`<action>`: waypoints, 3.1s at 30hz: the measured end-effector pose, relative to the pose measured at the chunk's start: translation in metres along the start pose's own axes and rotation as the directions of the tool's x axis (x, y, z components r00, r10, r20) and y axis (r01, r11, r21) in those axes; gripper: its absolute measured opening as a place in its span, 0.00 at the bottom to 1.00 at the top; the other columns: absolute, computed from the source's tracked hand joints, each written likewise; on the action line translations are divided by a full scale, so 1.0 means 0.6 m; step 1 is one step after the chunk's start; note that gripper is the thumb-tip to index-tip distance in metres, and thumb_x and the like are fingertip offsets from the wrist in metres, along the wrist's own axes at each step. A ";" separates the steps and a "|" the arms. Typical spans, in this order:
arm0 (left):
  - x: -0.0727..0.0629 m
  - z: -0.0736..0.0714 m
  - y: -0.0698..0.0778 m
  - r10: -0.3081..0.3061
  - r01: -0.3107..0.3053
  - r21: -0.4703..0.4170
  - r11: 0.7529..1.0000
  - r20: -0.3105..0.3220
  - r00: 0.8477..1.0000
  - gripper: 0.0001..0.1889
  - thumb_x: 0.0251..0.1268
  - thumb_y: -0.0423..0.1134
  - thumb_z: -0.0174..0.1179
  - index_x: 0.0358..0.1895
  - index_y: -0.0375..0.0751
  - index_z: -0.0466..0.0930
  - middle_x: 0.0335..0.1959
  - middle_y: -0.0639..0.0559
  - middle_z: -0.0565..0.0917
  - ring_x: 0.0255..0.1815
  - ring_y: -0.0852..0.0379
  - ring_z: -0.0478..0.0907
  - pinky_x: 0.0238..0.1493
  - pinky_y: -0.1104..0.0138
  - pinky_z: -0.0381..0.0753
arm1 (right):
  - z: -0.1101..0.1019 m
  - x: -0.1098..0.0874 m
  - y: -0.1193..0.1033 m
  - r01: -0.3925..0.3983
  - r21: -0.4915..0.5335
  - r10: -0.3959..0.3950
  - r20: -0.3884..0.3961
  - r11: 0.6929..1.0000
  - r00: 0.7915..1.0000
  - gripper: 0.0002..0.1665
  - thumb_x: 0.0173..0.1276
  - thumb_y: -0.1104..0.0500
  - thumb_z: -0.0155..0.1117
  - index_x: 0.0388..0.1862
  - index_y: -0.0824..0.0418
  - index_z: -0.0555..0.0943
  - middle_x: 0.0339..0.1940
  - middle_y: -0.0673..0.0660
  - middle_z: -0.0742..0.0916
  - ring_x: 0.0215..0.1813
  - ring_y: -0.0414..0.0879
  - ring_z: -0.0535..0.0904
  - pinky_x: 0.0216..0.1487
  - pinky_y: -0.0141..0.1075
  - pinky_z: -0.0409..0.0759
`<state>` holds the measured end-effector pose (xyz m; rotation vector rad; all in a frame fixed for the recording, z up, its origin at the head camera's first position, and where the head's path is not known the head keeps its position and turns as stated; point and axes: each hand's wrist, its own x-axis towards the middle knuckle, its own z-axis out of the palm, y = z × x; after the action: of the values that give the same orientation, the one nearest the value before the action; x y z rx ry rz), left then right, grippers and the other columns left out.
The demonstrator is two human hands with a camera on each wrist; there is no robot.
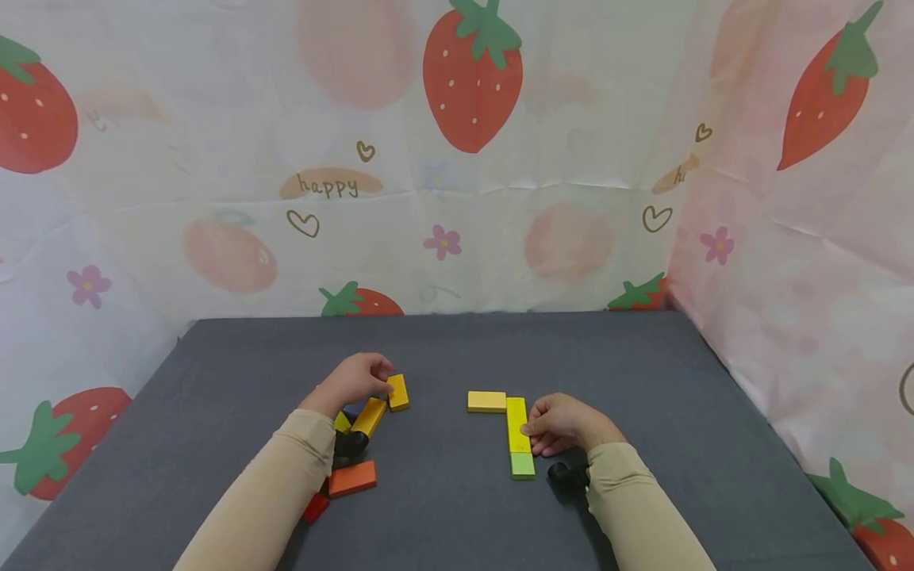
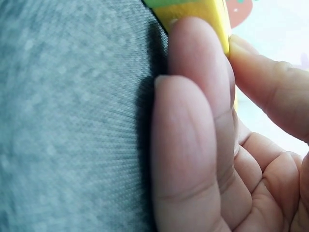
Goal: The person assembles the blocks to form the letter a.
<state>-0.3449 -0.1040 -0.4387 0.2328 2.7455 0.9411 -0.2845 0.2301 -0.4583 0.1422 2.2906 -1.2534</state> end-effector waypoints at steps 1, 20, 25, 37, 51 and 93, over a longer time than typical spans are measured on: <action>0.001 0.001 -0.001 -0.003 0.003 0.006 1.000 -0.003 1.000 0.17 0.52 0.38 0.66 0.47 0.40 0.78 0.38 0.49 0.78 0.35 0.55 0.75 0.39 0.63 0.76 | 0.000 0.000 0.000 0.001 -0.001 -0.001 0.001 1.000 1.000 0.08 0.62 0.59 0.62 0.29 0.63 0.75 0.23 0.56 0.81 0.22 0.43 0.78 0.26 0.34 0.78; 0.000 0.010 0.014 0.004 -0.012 0.141 0.990 0.059 0.998 0.26 0.42 0.43 0.73 0.46 0.40 0.73 0.38 0.48 0.77 0.34 0.53 0.72 0.39 0.62 0.75 | -0.003 -0.001 0.005 0.023 0.018 -0.023 -0.001 1.000 1.000 0.09 0.61 0.59 0.62 0.28 0.63 0.74 0.23 0.57 0.81 0.21 0.44 0.77 0.26 0.35 0.77; -0.001 0.012 0.015 0.023 -0.029 0.120 0.992 0.048 0.999 0.27 0.41 0.41 0.73 0.46 0.42 0.70 0.36 0.49 0.76 0.32 0.54 0.72 0.35 0.63 0.74 | -0.004 0.000 0.006 0.027 0.024 -0.027 -0.002 0.999 1.000 0.08 0.62 0.60 0.62 0.28 0.63 0.74 0.23 0.57 0.81 0.21 0.44 0.77 0.26 0.35 0.77; 0.000 0.025 0.022 0.016 -0.018 0.055 0.998 0.045 0.999 0.22 0.53 0.36 0.65 0.51 0.45 0.69 0.30 0.48 0.72 0.29 0.53 0.70 0.30 0.63 0.70 | -0.002 0.002 0.008 0.012 0.023 -0.013 0.007 1.000 1.000 0.09 0.61 0.58 0.63 0.30 0.63 0.75 0.23 0.56 0.82 0.21 0.43 0.78 0.26 0.34 0.78; 0.002 0.029 0.038 0.070 -0.066 -0.065 0.996 0.059 0.996 0.07 0.52 0.36 0.66 0.29 0.41 0.76 0.31 0.50 0.76 0.32 0.54 0.72 0.32 0.66 0.71 | -0.002 0.007 0.006 0.001 0.011 -0.001 -0.008 1.000 1.000 0.08 0.61 0.59 0.62 0.28 0.63 0.75 0.22 0.57 0.81 0.21 0.43 0.77 0.25 0.34 0.77; 0.037 0.087 0.096 0.134 -0.142 0.028 0.989 0.207 0.969 0.12 0.61 0.32 0.54 0.44 0.44 0.84 0.41 0.52 0.82 0.37 0.57 0.74 0.42 0.64 0.75 | 0.001 0.007 0.008 0.003 0.013 -0.003 -0.011 1.000 1.000 0.09 0.61 0.59 0.62 0.29 0.63 0.74 0.22 0.56 0.81 0.21 0.44 0.77 0.25 0.34 0.77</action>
<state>-0.3478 -0.0237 -0.4468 0.5049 2.5878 0.8410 -0.2862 0.2320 -0.4643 0.1506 2.2932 -1.2722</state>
